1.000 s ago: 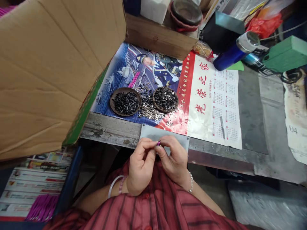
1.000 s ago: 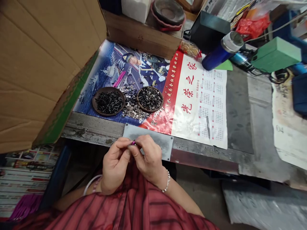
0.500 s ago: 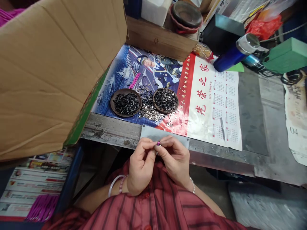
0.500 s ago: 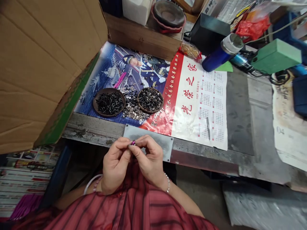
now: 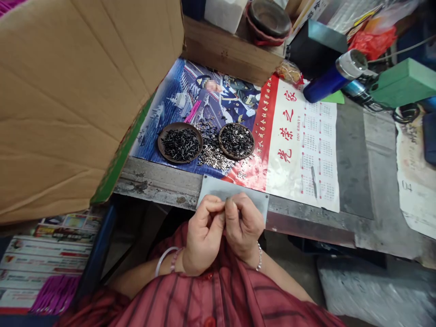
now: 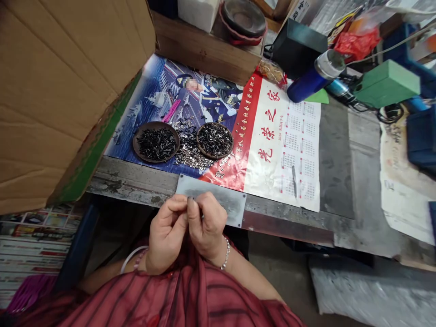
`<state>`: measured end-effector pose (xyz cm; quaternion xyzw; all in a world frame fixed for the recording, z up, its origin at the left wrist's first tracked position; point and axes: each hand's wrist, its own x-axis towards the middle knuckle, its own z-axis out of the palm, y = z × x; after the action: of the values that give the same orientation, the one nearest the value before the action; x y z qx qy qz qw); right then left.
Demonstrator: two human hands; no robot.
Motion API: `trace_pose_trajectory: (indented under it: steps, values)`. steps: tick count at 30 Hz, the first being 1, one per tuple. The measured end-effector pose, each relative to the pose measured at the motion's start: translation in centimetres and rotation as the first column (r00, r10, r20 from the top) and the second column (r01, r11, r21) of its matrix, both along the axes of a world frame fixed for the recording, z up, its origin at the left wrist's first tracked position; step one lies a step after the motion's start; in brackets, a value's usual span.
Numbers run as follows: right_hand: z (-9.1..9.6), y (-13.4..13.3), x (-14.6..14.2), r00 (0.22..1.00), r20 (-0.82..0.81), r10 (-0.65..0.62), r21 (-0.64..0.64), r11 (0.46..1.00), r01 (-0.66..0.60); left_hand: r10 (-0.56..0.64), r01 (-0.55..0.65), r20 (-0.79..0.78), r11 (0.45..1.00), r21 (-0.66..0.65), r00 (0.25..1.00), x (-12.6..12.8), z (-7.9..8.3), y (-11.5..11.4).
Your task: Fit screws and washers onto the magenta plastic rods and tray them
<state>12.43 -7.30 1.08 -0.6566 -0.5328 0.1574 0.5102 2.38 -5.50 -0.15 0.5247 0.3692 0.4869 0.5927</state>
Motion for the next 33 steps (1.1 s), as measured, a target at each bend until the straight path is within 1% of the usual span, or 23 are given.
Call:
trace_pose_trajectory:
  steps: [3, 6, 8, 9, 11, 12, 13, 14, 15, 16, 17, 18, 19, 21, 22, 23, 24, 25, 27, 28, 29, 31, 33]
  values:
    - [-0.1, 0.2, 0.2, 0.998, 0.057, 0.009, -0.034, 0.999, -0.007, -0.019, 0.019, 0.001, 1.000, 0.007, 1.000, 0.0, -0.1, -0.2]
    - [-0.2, 0.3, 0.5, 0.995, -0.020, 0.101, -0.114, 0.988, -0.102, 0.010, -0.010, -0.009, 1.000, -0.003, 1.000, -0.2, -0.1, -0.3]
    - [-0.2, 0.3, 0.6, 0.983, -0.077, 0.168, -0.095, 0.980, -0.175, 0.021, -0.021, -0.009, 1.000, 0.005, 1.000, -0.3, 0.1, -0.3]
    - [-0.2, 0.3, 0.7, 0.981, -0.074, 0.177, -0.059, 0.982, -0.181, 0.023, -0.023, -0.004, 1.000, 0.013, 1.000, -0.4, 0.2, -0.3]
    - [-0.1, 0.3, 0.9, 0.988, -0.028, 0.151, -0.003, 0.989, -0.151, 0.015, -0.016, 0.007, 1.000, 0.024, 1.000, -0.6, 0.4, -0.3]
    - [-0.1, 0.3, 1.0, 0.991, -0.015, 0.136, -0.008, 0.991, -0.136, 0.011, -0.011, 0.011, 1.000, 0.021, 1.000, -0.6, 0.4, -0.3]
    - [-0.1, 0.4, 1.1, 0.989, -0.037, 0.146, -0.041, 0.988, -0.148, 0.006, -0.006, 0.015, 1.000, 0.015, 1.000, -0.7, 0.4, -0.3]
    - [0.0, 0.4, 1.2, 0.978, -0.107, 0.179, -0.102, 0.977, -0.190, -0.001, 0.001, 0.018, 1.000, 0.004, 1.000, -0.8, 0.4, -0.4]
    - [0.0, 0.5, 1.3, 0.952, -0.223, 0.211, -0.166, 0.954, -0.251, -0.009, 0.009, 0.020, 1.000, -0.011, 1.000, -0.8, 0.3, -0.4]
    - [0.0, 0.5, 1.3, 0.907, -0.359, 0.221, -0.204, 0.929, -0.307, -0.015, 0.015, 0.022, 1.000, -0.026, 1.000, -0.9, 0.2, -0.5]
    - [0.0, 0.5, 1.3, 0.853, -0.477, 0.210, -0.213, 0.914, -0.344, -0.017, 0.018, 0.022, 0.999, -0.041, 1.000, -0.9, 0.1, -0.5]
    - [0.0, 0.6, 1.3, 0.814, -0.545, 0.198, -0.203, 0.912, -0.358, -0.018, 0.019, 0.020, 0.998, -0.052, 1.000, -0.9, 0.0, -0.6]
    - [0.0, 0.6, 1.4, 0.809, -0.556, 0.189, -0.185, 0.921, -0.342, -0.018, 0.019, 0.017, 0.998, -0.055, 1.000, -1.0, 0.0, -0.6]
    - [-0.1, 0.8, 1.7, 0.872, -0.454, 0.182, -0.154, 0.948, -0.278, -0.029, 0.029, 0.001, 0.998, -0.047, 1.000, -1.0, 0.0, -0.4]
    - [-0.3, 0.9, 2.2, 0.905, -0.396, 0.155, -0.149, 0.962, -0.230, -0.046, 0.045, -0.015, 0.998, -0.042, 0.999, -1.1, 0.1, -0.2]
    - [-0.4, 1.1, 3.0, 0.927, -0.362, 0.101, -0.145, 0.976, -0.163, -0.069, 0.068, -0.041, 0.997, -0.032, 0.997, -1.4, 0.1, 0.2]
    - [-0.5, 1.1, 4.0, 0.933, -0.361, 0.017, -0.133, 0.989, -0.070, -0.098, 0.098, -0.077, 0.995, -0.012, 0.992, -1.8, 0.1, 0.7]
    - [-0.7, 1.1, 5.1, 0.917, -0.388, -0.092, -0.104, 0.993, 0.056, -0.127, 0.130, -0.130, 0.991, 0.020, 0.983, -2.4, 0.1, 1.3]
    - [-0.8, 0.7, 7.4, 0.887, -0.398, -0.236, -0.038, 0.970, 0.241, -0.160, 0.202, -0.277, 0.970, 0.132, 0.947, -4.2, -0.2, 3.0]
    - [-0.7, 0.3, 8.4, 0.885, -0.380, -0.267, -0.027, 0.960, 0.278, -0.162, 0.248, -0.369, 0.948, 0.200, 0.915, -5.2, -0.5, 4.0]
    - [-0.7, -0.3, 9.0, 0.892, -0.360, -0.274, -0.040, 0.960, 0.279, -0.150, 0.298, -0.468, 0.918, 0.261, 0.871, -6.2, -0.7, 5.0]
    - [-0.6, -1.6, 9.5, 0.912, -0.334, -0.239, -0.106, 0.971, 0.216, -0.103, 0.417, -0.662, 0.844, 0.336, 0.742, -7.3, -1.2, 6.8]
    - [-0.5, -2.9, 9.0, 0.922, -0.335, -0.195, -0.177, 0.974, 0.141, -0.054, 0.541, -0.792, 0.759, 0.363, 0.608, -6.4, -1.6, 7.8]
